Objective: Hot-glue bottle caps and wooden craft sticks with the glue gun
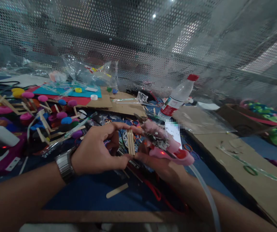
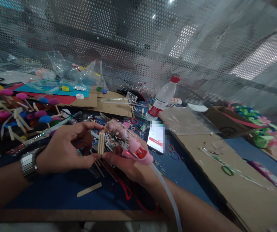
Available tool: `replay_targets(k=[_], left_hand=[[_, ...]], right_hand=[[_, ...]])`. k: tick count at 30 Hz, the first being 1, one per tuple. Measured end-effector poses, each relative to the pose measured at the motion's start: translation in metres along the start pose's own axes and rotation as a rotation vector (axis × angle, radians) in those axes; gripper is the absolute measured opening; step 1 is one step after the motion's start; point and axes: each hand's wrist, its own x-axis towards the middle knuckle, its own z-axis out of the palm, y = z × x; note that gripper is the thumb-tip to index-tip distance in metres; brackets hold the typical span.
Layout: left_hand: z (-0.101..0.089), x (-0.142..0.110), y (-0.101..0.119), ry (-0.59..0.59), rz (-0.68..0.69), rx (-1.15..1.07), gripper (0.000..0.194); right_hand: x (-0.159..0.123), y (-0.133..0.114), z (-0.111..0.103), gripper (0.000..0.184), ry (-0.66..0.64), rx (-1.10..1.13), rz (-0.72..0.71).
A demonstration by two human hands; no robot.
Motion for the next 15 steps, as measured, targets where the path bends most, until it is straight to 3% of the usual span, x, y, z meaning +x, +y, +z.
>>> replay_targets(k=[3,11,15], left_hand=[[0.0004,0.0001,0.0012,0.012,0.017,-0.001,0.026],[0.0004,-0.0004,0.0012,0.017,0.003,0.024,0.026],[-0.0006,0.0003,0.0016,0.013,-0.005,0.036,0.034]], right_hand=[[0.0009,-0.0005,-0.0005,0.044,-0.026,-0.016,0.003],[0.0012,0.0007,-0.0005,0.045,-0.040,-0.034,0.013],[0.0016,-0.0013,0.0002,0.045,-0.043,-0.022,0.006]])
